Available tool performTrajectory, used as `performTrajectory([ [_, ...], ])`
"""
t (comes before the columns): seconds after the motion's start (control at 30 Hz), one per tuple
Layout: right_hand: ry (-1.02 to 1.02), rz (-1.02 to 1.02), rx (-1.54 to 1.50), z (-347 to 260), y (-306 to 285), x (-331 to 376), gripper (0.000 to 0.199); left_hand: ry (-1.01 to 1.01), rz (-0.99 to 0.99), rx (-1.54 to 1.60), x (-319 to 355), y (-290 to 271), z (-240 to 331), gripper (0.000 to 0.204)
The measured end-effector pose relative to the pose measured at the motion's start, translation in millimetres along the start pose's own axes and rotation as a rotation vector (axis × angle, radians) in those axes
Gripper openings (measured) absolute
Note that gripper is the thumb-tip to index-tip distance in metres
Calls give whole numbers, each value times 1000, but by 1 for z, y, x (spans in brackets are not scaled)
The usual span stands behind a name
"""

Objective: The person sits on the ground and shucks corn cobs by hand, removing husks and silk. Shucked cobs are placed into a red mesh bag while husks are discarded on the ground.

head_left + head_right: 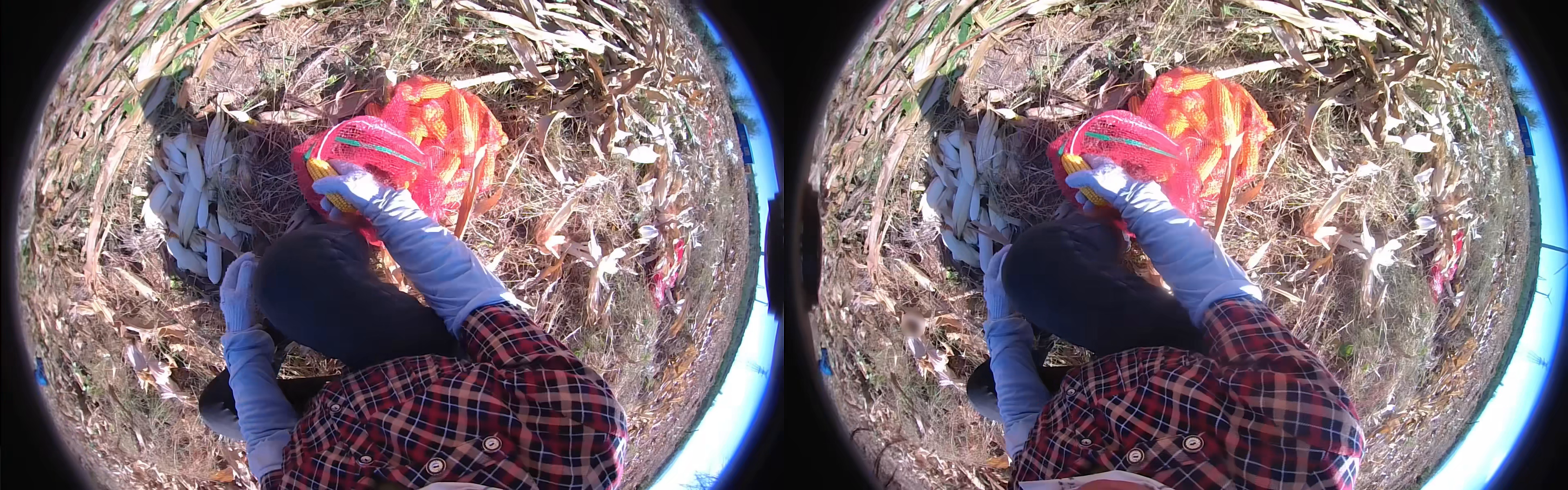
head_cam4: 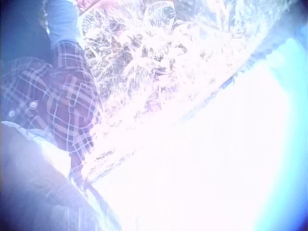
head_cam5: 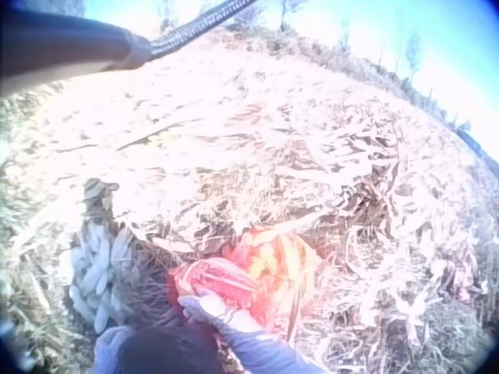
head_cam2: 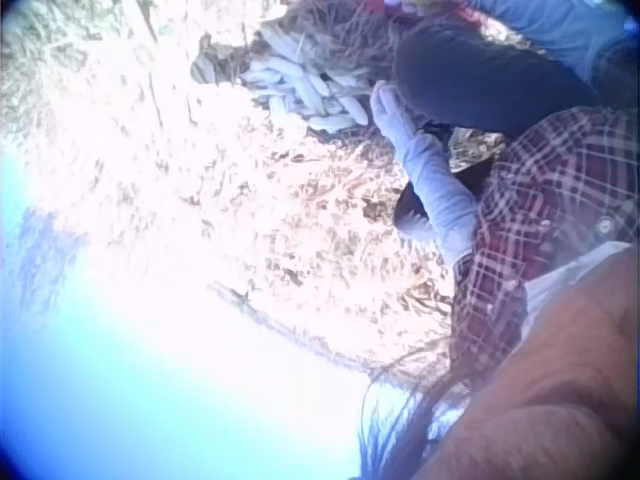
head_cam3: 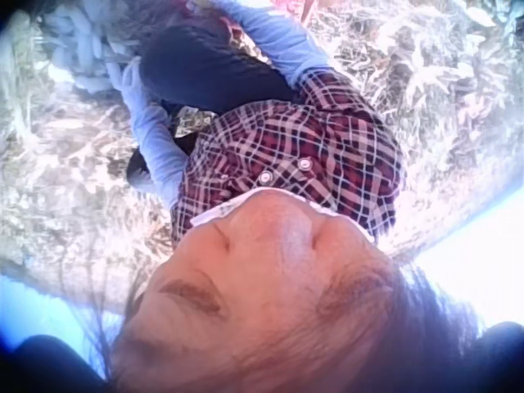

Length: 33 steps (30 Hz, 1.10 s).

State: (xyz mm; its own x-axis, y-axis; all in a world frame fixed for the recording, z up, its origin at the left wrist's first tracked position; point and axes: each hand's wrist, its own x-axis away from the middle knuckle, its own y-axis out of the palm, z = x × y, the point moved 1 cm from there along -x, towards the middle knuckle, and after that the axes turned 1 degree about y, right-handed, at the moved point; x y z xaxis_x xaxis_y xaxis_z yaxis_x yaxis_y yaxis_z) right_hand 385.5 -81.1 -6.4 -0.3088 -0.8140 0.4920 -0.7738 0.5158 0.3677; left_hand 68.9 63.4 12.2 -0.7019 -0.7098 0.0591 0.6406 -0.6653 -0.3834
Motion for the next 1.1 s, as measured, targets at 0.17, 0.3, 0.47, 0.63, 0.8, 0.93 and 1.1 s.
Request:
performTrajectory([
  [0.17, 73, 147, -183, 61, 1, -53, 47, -303, -90, 171, -79, 34, 37, 48],
  [0.3, 100, 71, -144, 65, -5, -40, 35, -352, -279, -164, -140, 89, 18, 84],
  [0.47, -19, -57, 77, 59, -9, -30, 61, -342, -321, -58, -176, 147, 3, 56],
  [0.63, 99, -92, 58, 43, -54, -7, 71, -443, 172, 286, -192, 122, -41, 31],
  [0.8, 32, 83, 920, 55, -109, -49, 29, -181, 403, 407, -205, 54, -51, 22],
  [0.93, -244, 131, 1192, 105, -112, -141, 41, -440, 508, 444, -202, -9, -118, 31],
  [1.1, 7, 186, 1055, 55, -20, -133, 70, -377, 549, 157, -191, -11, -135, 37],
])
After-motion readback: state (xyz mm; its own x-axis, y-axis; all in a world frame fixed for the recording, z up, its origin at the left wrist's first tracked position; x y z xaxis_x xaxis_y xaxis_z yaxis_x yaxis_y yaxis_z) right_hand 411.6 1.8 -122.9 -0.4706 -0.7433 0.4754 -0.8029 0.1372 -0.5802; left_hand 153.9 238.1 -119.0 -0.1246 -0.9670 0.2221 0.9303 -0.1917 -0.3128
